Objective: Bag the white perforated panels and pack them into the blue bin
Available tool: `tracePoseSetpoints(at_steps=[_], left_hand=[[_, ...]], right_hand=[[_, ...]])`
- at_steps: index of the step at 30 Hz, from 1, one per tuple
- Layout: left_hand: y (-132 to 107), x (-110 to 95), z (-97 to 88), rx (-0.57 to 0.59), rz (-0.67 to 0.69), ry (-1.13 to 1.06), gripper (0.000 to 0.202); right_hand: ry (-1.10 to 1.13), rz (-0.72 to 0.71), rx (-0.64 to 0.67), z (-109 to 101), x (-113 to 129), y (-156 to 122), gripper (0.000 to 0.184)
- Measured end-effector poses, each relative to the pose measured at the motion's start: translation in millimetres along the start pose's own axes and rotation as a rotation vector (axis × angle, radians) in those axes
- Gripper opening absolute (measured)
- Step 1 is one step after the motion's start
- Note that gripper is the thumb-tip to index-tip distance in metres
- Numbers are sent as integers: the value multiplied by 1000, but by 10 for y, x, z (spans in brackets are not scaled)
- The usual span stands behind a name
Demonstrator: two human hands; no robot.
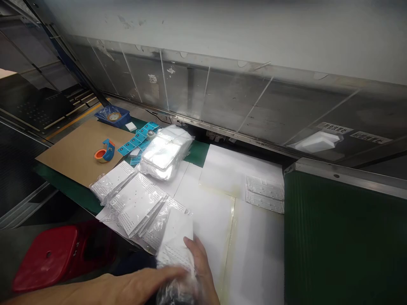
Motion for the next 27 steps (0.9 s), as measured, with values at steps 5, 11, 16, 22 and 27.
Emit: tracePoseSetpoints(at_steps=[5,11,16,22,27], left_hand=[[10,968,-115,-250,-186,496,102],[-16,1396,-288,-526,-153,354,84],[-401,1635,-480,-1094,-110,-712,64],[-386,2259,-152,-1277,-109,-1458,52],[-515,2458,43,-1223,-330,-1492,58]], right_hand=[[47,-158,16,207,-83,318,73],[-20,-202,70,502,-5,343,55],[-195,-110,-107,189,2,239,64],[-167,-3,24,309,-337,525,56],[-431,-82,-7,322,-370,803,44]])
Point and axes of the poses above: each hand's wrist, its own y-axis towards the middle knuckle, its own z-axis out of the palm, x = y × z, the point moved 7 cm from there along y, towards the middle knuckle, and after that the axes turned 6 degrees about x, right-handed, at the moved point
